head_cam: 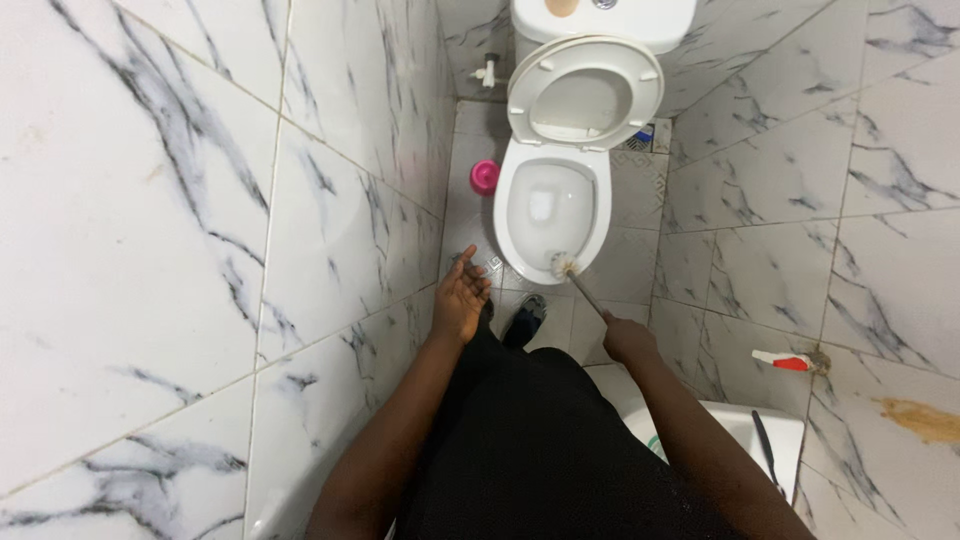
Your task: The person cleans a toilet by scrubbing the inside of the bowl with a brush and wiping the exterior surfaces of the tank and seat with their hands.
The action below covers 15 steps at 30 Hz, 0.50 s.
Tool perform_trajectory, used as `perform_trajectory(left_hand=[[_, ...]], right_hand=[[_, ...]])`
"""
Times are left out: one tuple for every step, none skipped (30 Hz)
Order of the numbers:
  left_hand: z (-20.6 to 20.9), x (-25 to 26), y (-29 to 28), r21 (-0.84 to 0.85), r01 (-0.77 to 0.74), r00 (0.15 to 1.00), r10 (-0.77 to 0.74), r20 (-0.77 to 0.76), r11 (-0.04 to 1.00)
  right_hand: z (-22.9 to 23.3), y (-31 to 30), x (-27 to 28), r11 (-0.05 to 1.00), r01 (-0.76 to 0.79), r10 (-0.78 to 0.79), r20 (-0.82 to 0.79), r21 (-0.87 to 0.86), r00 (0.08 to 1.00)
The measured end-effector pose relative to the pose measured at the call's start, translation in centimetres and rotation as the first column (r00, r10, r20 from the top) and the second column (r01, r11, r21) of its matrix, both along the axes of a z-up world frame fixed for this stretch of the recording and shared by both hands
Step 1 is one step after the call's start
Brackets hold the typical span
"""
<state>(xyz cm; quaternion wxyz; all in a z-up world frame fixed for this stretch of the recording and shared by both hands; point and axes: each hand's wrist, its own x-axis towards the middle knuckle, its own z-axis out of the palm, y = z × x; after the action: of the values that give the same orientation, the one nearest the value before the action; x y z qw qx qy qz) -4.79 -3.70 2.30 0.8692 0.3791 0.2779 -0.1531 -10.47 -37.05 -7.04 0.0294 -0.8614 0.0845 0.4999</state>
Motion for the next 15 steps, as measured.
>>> perform_trajectory(left_hand=[[0.0, -0.2, -0.3, 0.001, 0.008, 1.000, -0.008, 0.006, 1.000], [0.0, -0.4, -0.7, 0.013, 0.017, 1.000, -0.017, -0.021, 1.000], [0.0, -0.5, -1.1, 0.023, 0.030, 0.998, -0.029, -0.047, 0.999], [-0.1, -0.8, -1.5, 0.021, 0.041, 0.998, -0.040, -0.039, 0.999], [-0.1, -1.1, -1.8, -0.013, 0.046, 0.999, -0.046, -0.013, 0.999], [-0.1, -1.1, -2.0, -0.047, 0.052, 0.999, -0.052, 0.013, 0.998], [-0.2, -1.4, -2.2, -0.046, 0.060, 0.998, -0.059, 0.017, 0.997], [-0.2, -1.6, -2.4, -0.050, 0.071, 0.997, -0.069, 0.030, 0.996], [-0.2, -1.6, -2.7, -0.053, 0.082, 0.996, -0.079, 0.045, 0.995], [-0.1, -1.7, -2.9, -0.052, 0.089, 0.995, -0.087, 0.049, 0.995], [0.1, -1.8, -3.1, -0.030, 0.091, 0.996, -0.090, 0.024, 0.995], [0.2, -1.9, -3.2, -0.008, 0.093, 0.996, -0.093, -0.001, 0.996], [0.3, -1.8, -3.4, -0.008, 0.096, 0.995, -0.096, 0.001, 0.995], [0.3, -1.7, -3.6, 0.007, 0.101, 0.995, -0.101, 0.009, 0.995], [0.4, -2.0, -3.5, 0.025, 0.101, 0.995, -0.101, 0.012, 0.995]], right_hand=[[0.3, -0.2, -0.2, 0.997, 0.079, -0.079, 0.029, 0.013, 0.996], [0.4, -0.1, -0.4, 0.996, 0.087, -0.088, 0.035, 0.014, 0.996], [0.3, 0.1, -0.5, 0.994, 0.105, -0.105, 0.009, 0.016, 0.994], [0.1, -0.1, -0.7, 0.992, 0.123, -0.122, -0.017, 0.017, 0.992], [-0.3, -0.1, -0.8, 0.991, 0.130, -0.130, -0.005, 0.019, 0.992], [-0.9, 0.1, -1.0, 0.995, 0.095, -0.096, 0.111, 0.010, 0.989], [-1.3, 0.1, -1.5, 0.998, 0.062, -0.060, 0.216, -0.003, 0.975], [-1.6, -0.2, -1.8, 0.998, 0.069, -0.067, 0.219, -0.002, 0.973], [-1.6, -0.2, -1.9, 0.997, 0.083, -0.083, 0.156, 0.004, 0.984], [-1.5, -0.2, -1.9, 0.995, 0.097, -0.098, 0.092, 0.010, 0.991], [-1.2, -0.2, -1.9, 0.995, 0.101, -0.101, 0.095, 0.012, 0.990], [-0.8, -0.4, -1.9, 0.988, 0.152, -0.151, 0.056, -0.007, 0.987], [-0.5, -0.8, -2.1, 0.979, 0.202, -0.202, 0.018, -0.031, 0.979], [-0.5, -1.2, -2.3, 0.978, 0.206, -0.205, 0.021, -0.030, 0.979], [-0.7, -1.6, -2.9, 0.977, 0.211, -0.211, 0.051, 0.000, 0.976]])
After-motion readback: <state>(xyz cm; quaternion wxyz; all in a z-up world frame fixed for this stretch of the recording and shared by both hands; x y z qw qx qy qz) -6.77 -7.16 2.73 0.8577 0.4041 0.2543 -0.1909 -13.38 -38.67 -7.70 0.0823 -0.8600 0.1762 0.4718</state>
